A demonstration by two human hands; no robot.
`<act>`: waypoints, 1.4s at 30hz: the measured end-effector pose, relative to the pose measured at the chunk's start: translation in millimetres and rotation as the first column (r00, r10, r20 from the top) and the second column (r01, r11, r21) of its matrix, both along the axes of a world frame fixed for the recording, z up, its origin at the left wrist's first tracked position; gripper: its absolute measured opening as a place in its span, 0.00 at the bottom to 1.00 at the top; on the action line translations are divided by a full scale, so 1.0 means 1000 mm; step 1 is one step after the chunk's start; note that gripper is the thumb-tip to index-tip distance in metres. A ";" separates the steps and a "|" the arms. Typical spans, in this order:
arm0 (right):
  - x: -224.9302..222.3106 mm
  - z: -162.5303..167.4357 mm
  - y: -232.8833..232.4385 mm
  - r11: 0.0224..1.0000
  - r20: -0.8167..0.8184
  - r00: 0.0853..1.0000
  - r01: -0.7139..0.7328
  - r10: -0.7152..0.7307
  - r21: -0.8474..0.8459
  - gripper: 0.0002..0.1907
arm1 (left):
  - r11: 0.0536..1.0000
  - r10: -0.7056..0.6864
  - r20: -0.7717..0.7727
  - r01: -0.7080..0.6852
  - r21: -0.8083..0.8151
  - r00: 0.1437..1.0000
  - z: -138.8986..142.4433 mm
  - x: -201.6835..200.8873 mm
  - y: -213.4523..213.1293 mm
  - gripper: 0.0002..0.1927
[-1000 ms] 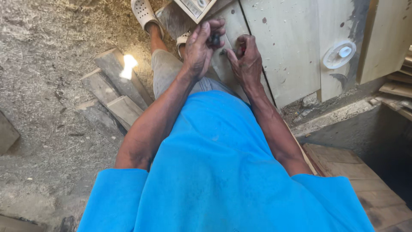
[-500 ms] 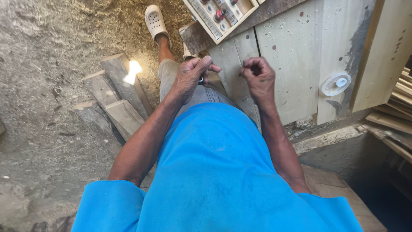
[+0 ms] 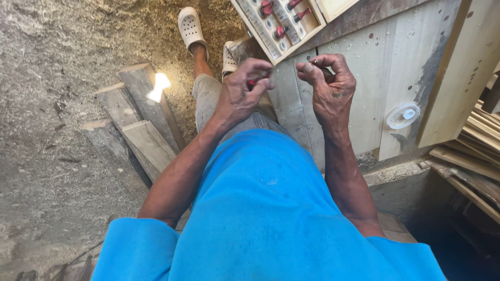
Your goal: The person retrieves a wooden box of router bits from a cabinet, selects a bit, and installs it into a handheld router using a wrench. The person then tightens the collet nut to secure the bit in place.
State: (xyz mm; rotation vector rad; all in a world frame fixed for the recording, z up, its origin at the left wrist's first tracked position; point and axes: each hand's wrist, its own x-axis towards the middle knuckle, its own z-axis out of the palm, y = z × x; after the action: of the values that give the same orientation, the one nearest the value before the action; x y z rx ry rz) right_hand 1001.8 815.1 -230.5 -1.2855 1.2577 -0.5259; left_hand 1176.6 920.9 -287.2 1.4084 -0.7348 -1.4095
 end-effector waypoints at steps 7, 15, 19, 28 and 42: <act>0.012 -0.017 -0.026 0.993 -0.008 0.999 -0.050 0.050 -0.111 0.05 | 0.979 -0.022 0.016 0.019 0.203 1.000 -0.006 0.022 -0.009 0.15; 0.019 -0.032 -0.025 0.956 -0.173 0.976 -0.172 0.132 -0.236 0.05 | 0.959 -0.021 -0.020 0.026 0.282 1.000 -0.014 0.016 -0.022 0.17; 0.017 -0.035 -0.030 0.962 -0.215 0.971 -0.151 0.102 -0.227 0.06 | 0.969 0.063 -0.077 -0.042 0.242 0.995 -0.023 0.012 -0.022 0.18; 0.019 -0.030 -0.041 0.940 -0.307 0.924 -0.292 0.230 -0.175 0.04 | 0.978 0.082 -0.166 -0.047 0.205 0.983 -0.040 0.014 -0.019 0.19; 0.019 -0.045 -0.055 0.654 -0.574 0.733 -0.641 0.366 -0.401 0.03 | 0.935 0.059 0.099 -0.090 0.343 0.993 -0.039 0.002 -0.036 0.17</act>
State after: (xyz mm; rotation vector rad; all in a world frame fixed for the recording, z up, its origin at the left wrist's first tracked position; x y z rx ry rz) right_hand 1020.8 759.7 -275.9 -2.3184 1.0238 -0.1783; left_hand 1178.6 884.5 -326.4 1.7616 -0.4949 -1.4745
